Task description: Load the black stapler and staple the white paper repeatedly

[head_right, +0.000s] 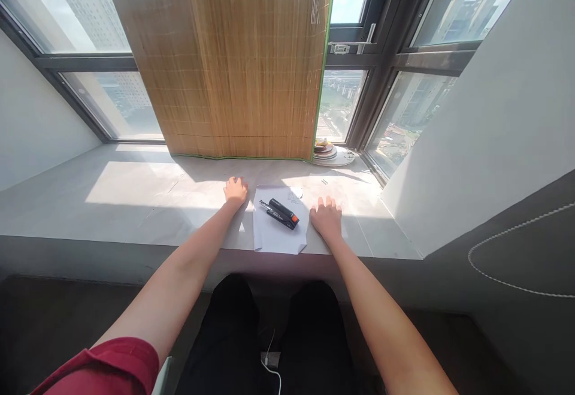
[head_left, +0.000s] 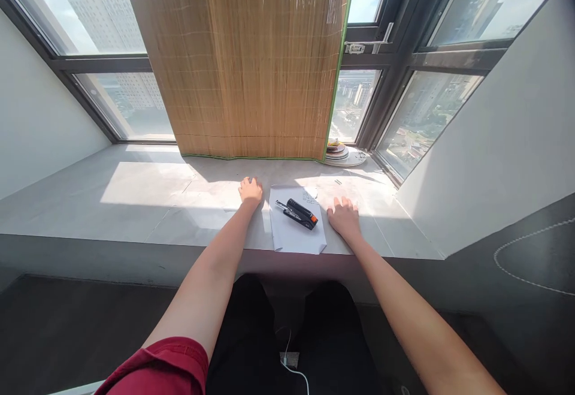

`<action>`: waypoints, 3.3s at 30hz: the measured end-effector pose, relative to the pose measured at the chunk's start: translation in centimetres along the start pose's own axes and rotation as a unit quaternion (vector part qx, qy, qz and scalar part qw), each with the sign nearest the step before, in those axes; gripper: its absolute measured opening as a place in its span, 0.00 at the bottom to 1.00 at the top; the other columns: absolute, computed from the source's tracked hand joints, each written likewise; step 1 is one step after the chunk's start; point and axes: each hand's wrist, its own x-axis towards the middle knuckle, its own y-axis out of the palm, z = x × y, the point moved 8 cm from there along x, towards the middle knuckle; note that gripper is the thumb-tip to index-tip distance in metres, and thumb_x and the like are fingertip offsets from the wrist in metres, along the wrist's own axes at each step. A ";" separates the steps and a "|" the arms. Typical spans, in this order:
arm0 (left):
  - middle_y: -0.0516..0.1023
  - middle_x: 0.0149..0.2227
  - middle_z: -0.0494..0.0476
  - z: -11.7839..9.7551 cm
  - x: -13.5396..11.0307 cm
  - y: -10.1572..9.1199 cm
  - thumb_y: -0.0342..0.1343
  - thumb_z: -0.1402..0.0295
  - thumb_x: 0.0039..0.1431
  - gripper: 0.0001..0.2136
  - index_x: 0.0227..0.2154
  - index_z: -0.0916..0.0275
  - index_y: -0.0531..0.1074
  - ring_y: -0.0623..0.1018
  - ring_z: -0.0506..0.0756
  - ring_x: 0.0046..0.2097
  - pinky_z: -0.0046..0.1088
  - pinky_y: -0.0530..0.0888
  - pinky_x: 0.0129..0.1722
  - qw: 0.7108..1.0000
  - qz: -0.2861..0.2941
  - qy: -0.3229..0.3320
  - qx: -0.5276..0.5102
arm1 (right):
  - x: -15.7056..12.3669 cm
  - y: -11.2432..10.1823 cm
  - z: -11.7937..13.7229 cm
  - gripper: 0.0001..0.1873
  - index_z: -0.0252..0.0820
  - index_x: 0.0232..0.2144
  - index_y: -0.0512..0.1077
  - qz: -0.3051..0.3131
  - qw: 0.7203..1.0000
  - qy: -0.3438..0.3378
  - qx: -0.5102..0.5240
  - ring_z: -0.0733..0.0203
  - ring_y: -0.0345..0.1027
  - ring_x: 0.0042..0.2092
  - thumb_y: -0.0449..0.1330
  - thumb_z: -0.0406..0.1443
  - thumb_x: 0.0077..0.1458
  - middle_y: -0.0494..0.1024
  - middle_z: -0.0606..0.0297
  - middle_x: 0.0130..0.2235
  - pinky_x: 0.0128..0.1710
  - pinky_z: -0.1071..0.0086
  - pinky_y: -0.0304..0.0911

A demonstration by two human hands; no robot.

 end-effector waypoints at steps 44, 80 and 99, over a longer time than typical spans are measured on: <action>0.78 0.45 0.66 -5.2 -13.5 0.1 0.57 0.78 0.67 0.09 0.44 0.57 0.76 0.77 0.66 0.49 0.43 0.68 0.55 0.907 0.219 0.282 0.225 | -4.9 -3.3 10.2 0.20 0.49 0.51 0.83 -0.097 0.888 -0.276 0.355 0.48 0.79 0.48 0.66 0.33 0.56 0.84 0.59 0.44 0.53 0.51 0.78; 0.86 0.50 0.59 -4.0 -14.3 1.4 0.60 0.73 0.71 0.09 0.48 0.58 0.83 0.79 0.62 0.55 0.41 0.73 0.53 0.820 0.316 0.300 0.371 | -4.5 -2.6 9.9 0.19 0.48 0.50 0.84 -0.085 0.866 -0.289 0.399 0.46 0.77 0.51 0.67 0.31 0.56 0.85 0.58 0.46 0.56 0.49 0.75; 0.87 0.47 0.56 -5.2 -15.6 1.6 0.70 0.68 0.65 0.16 0.54 0.57 0.78 0.81 0.60 0.51 0.39 0.71 0.54 0.789 0.369 0.389 0.298 | -6.2 -3.9 10.9 0.14 0.51 0.50 0.83 -0.005 0.799 -0.375 0.469 0.49 0.75 0.54 0.64 0.35 0.63 0.86 0.61 0.49 0.58 0.51 0.74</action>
